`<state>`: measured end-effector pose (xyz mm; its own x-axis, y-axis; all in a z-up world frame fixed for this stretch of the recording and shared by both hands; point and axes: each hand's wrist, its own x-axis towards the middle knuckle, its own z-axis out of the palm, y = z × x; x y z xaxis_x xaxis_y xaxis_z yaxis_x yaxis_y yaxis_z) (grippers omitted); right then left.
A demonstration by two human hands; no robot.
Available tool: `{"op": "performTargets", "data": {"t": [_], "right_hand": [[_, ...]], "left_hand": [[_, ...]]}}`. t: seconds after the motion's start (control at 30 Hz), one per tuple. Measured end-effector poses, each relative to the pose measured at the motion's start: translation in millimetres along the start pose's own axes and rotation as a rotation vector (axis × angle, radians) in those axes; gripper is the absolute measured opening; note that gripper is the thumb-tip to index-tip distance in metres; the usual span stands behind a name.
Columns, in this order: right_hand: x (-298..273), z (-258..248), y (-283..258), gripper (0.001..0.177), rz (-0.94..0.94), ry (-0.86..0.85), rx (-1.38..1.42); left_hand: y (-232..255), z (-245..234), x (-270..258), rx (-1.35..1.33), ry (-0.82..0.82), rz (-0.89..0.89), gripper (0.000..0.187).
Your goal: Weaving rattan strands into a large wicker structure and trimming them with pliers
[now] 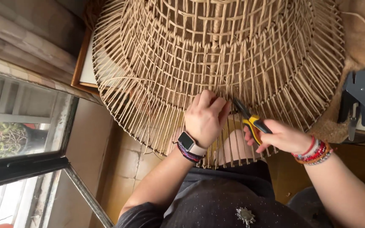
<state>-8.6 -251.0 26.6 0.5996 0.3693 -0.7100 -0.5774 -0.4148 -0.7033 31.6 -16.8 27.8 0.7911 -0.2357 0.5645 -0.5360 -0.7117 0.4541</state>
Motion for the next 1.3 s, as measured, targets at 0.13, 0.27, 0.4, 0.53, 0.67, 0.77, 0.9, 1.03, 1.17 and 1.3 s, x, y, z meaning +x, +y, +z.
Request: {"op": "performTargets", "data": {"t": [0.13, 0.27, 0.4, 0.53, 0.67, 0.77, 0.9, 1.03, 1.17, 1.3], "right_hand": [[5.2, -4.9, 4.6, 0.028, -0.123, 0.122, -0.317], [-22.0, -1.6, 23.3, 0.026, -0.326, 0.696, -1.054], [-47.0, -3.5, 68.4, 0.03, -0.134, 0.847, -1.12], [-43.4, 1.0, 85.3, 0.021, -0.075, 0.753, -0.868], [-58.1, 20.2, 46.8, 0.025, -0.221, 0.98, -0.923], [-50.2, 68.8, 2.1, 0.028, -0.212, 1.004, -1.187], [-42.4, 82.7, -50.2, 0.047, -0.585, 0.76, -1.189], [-24.3, 43.4, -55.9, 0.022, -0.676, 1.131, -1.138], [8.8, 34.5, -50.2, 0.043, -0.404, 1.029, -1.383], [23.2, 26.1, -43.4, 0.029, -0.684, 1.102, -1.372]], "left_hand": [[-24.2, 36.4, -21.0, 0.12, 0.02, 0.04, 0.023], [-41.1, 55.7, -36.8, 0.204, 0.276, 0.127, 0.041], [-40.2, 61.9, -40.0, 0.189, 0.301, 0.114, 0.027], [-30.5, 45.4, -39.7, 0.163, 0.243, 0.102, 0.033], [6.3, 10.5, -24.3, -0.262, 0.094, 0.183, 0.039], [40.3, -17.0, -26.7, -0.77, -0.168, 0.054, 0.059], [35.7, -22.8, -48.6, -1.207, -0.09, -0.384, 0.023], [-43.7, -31.9, -57.8, -1.113, 0.116, -0.486, 0.01], [-73.5, -46.5, -47.5, -0.136, -0.075, -0.051, 0.019], [-80.9, -37.8, -47.9, 0.068, -0.017, 0.118, 0.014]]}}
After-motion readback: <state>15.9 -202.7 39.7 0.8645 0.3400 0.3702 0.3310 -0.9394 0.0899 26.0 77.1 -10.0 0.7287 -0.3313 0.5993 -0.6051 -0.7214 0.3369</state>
